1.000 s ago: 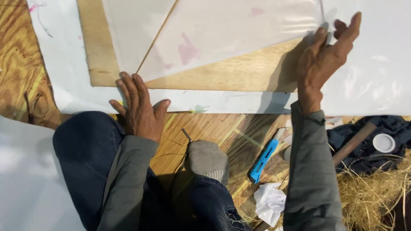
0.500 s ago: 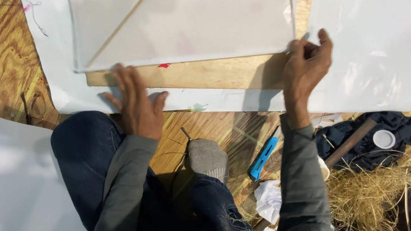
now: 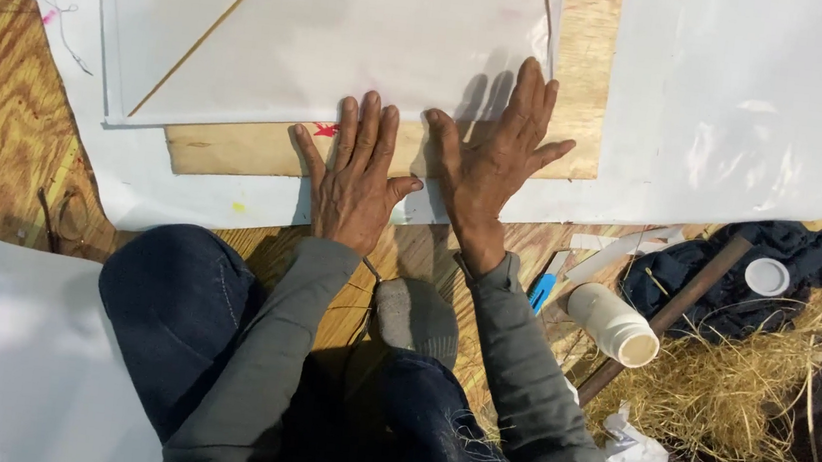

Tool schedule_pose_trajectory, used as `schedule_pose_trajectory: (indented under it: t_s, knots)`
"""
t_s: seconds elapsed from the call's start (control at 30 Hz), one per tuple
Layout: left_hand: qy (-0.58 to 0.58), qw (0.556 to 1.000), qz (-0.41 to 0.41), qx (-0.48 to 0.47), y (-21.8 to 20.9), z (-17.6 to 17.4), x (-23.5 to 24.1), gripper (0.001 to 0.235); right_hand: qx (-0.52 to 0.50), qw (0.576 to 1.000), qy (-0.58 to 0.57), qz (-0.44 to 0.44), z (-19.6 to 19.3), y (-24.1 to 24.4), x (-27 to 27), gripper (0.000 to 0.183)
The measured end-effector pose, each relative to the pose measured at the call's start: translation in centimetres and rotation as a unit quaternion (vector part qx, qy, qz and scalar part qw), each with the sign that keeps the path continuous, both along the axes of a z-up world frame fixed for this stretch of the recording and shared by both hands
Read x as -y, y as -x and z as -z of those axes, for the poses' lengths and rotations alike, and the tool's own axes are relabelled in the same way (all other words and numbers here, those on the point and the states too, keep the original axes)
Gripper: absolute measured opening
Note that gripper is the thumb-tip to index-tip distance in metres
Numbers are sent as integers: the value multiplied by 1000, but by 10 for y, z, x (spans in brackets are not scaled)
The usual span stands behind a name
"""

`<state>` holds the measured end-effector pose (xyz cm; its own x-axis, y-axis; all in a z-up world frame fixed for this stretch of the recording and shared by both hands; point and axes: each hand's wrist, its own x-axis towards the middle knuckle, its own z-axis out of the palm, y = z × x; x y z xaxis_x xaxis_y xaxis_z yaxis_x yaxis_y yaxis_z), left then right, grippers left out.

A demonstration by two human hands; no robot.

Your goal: A person is assembling a kite by smoothing and aligning a plastic sheet over a wooden frame on the floor.

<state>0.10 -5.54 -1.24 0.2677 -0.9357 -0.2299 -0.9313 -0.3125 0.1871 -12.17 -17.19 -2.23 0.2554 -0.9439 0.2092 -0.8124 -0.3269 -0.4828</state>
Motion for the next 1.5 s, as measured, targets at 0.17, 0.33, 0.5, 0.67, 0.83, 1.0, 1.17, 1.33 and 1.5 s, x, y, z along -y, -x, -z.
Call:
schedule_pose_trajectory:
  t_s: [0.17, 0.33, 0.5, 0.67, 0.83, 1.0, 1.17, 1.33, 1.5]
  knots:
    - [-12, 1000, -1, 3, -2, 1, -1, 106, -17, 995, 40, 90, 32, 57, 48, 117]
    - [19, 1000, 2, -11, 0, 7, -3, 104, -2, 993, 26, 112, 3, 77, 56, 108]
    - [76, 979, -55, -180, -4, -10, -4, 90, 262, 959, 13, 104, -3, 89, 44, 67]
    - [140, 863, -122, -470, 6, -108, -1, 86, 343, 936, -11, 79, -4, 95, 32, 61]
    - [169, 894, -132, -392, -23, -114, -29, 74, 288, 957, -20, -10, -8, 76, 34, 66]
    - [193, 912, -113, -343, -31, -109, -29, 62, 195, 977, 5, -86, -15, 65, 35, 67]
    - [208, 924, -64, -316, -25, -101, -18, 51, 117, 978, 57, -161, -19, 69, 35, 70]
    - [239, 933, -23, -268, -35, -98, -5, 39, 56, 969, 98, -218, -34, 60, 46, 68]
    - [255, 936, 32, -240, -30, -81, 3, 29, -29, 953, 32, -298, -52, 66, 60, 72]
